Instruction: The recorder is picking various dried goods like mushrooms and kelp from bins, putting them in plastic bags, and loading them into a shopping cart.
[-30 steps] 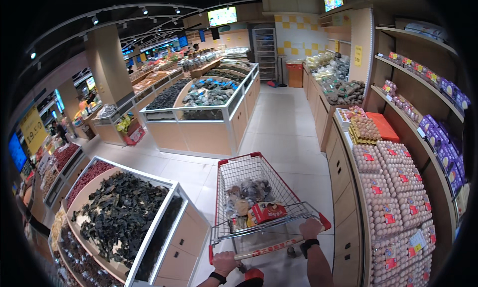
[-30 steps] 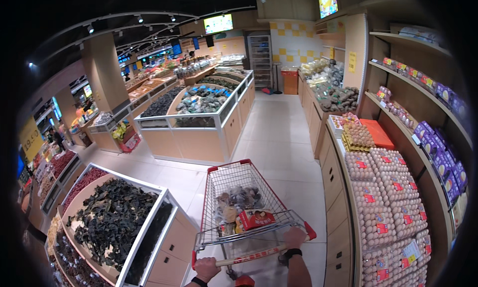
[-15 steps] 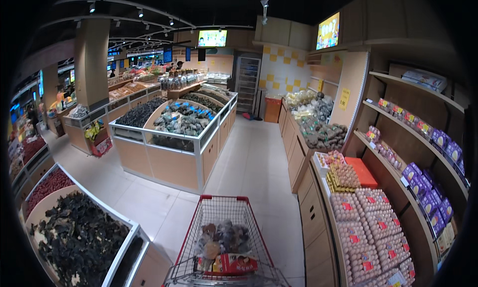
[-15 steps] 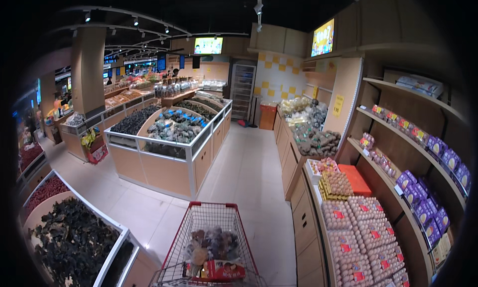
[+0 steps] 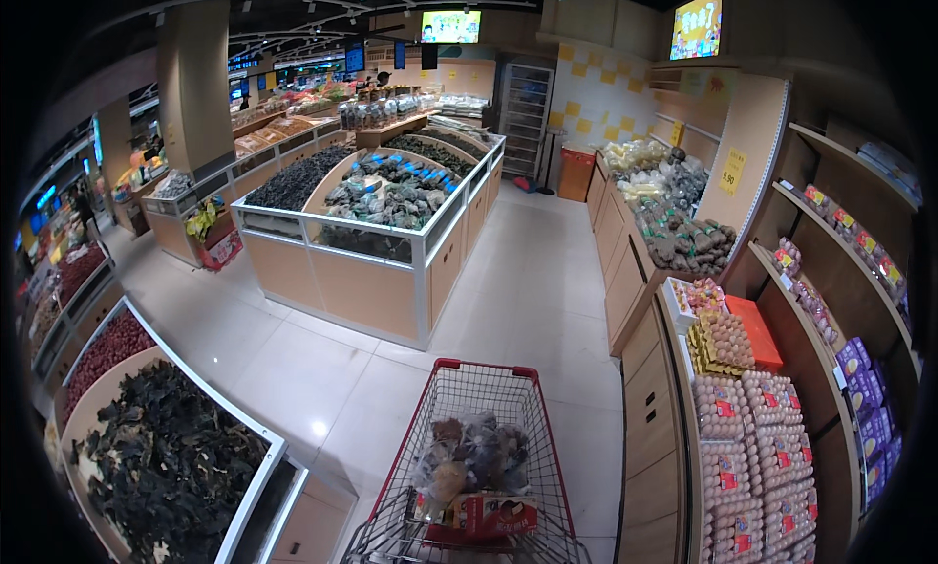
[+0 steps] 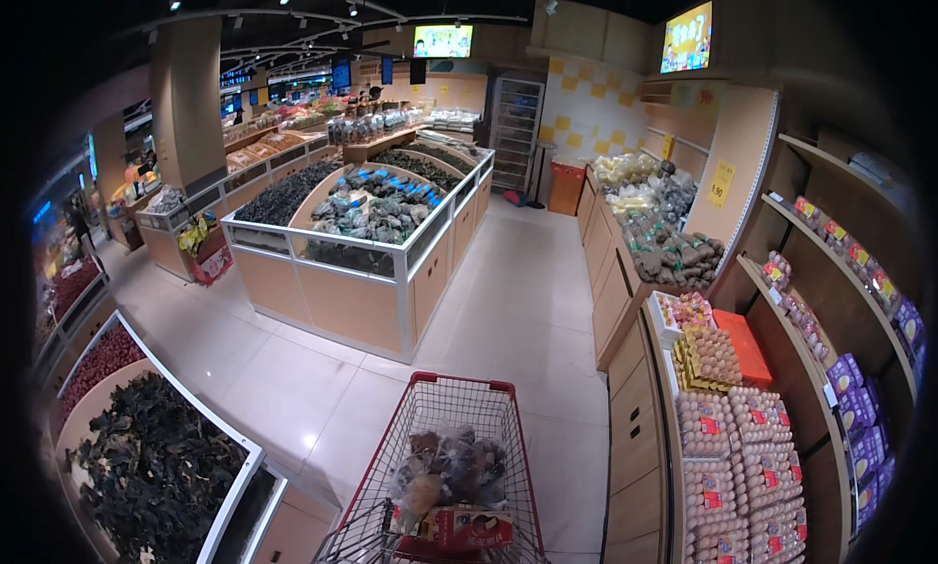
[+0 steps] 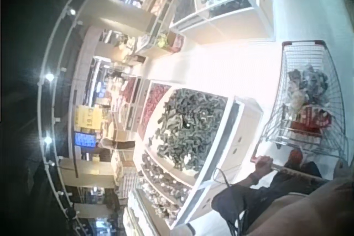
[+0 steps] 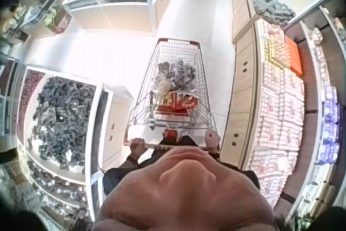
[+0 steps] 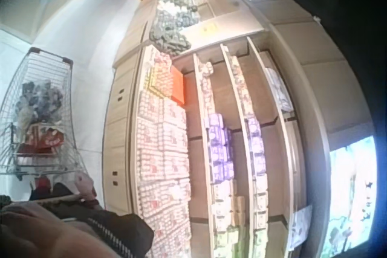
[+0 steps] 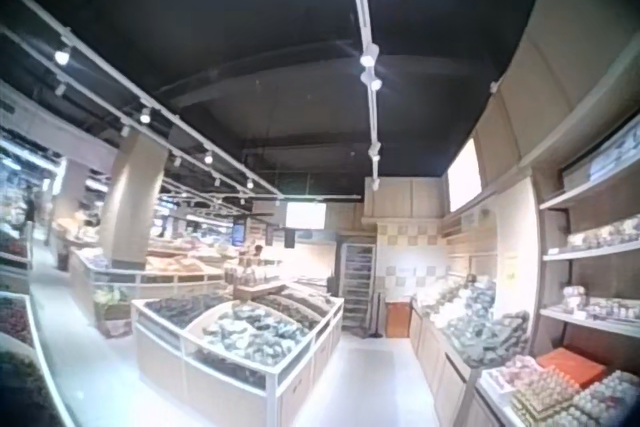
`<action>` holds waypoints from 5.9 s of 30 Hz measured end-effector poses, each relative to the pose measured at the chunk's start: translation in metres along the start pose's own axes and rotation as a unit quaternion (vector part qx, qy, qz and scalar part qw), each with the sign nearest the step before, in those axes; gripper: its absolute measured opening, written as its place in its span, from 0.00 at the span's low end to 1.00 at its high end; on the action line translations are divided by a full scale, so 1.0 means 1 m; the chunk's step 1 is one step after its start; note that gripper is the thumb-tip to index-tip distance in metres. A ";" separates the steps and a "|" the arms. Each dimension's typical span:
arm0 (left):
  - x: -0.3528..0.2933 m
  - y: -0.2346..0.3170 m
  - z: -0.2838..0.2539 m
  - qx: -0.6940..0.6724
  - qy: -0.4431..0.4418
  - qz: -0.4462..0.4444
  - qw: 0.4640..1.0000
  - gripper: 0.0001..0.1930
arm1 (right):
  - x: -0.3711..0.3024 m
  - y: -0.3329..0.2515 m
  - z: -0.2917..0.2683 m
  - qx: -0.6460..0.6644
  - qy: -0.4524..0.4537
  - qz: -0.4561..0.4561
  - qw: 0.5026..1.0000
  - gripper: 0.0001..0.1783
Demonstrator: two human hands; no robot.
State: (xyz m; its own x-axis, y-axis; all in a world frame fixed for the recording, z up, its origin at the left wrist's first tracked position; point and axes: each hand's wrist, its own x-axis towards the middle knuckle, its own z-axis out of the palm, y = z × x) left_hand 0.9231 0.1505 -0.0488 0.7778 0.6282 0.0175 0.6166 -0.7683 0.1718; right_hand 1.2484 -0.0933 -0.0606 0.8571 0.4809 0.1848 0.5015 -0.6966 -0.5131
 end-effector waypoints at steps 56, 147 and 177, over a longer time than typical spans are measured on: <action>0.223 0.076 0.052 -0.020 0.025 0.102 0.994 0.08 | 0.203 0.005 0.005 -0.061 -0.037 -0.002 0.997 0.15; 0.331 0.059 0.013 -0.017 0.077 0.185 0.979 0.06 | 0.222 0.011 0.000 -0.063 0.163 -0.095 0.980 0.12; 0.813 0.240 0.043 0.026 0.226 0.241 0.944 0.09 | 0.762 0.127 0.015 -0.007 0.276 -0.052 0.960 0.10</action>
State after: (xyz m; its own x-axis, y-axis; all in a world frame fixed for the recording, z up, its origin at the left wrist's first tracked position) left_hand 1.7085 0.4719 -0.0354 0.8457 0.1844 0.5008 0.2195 -0.9755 -0.0114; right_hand 1.9636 0.1927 0.0021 0.7328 0.1949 0.6519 0.5851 -0.6696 -0.4575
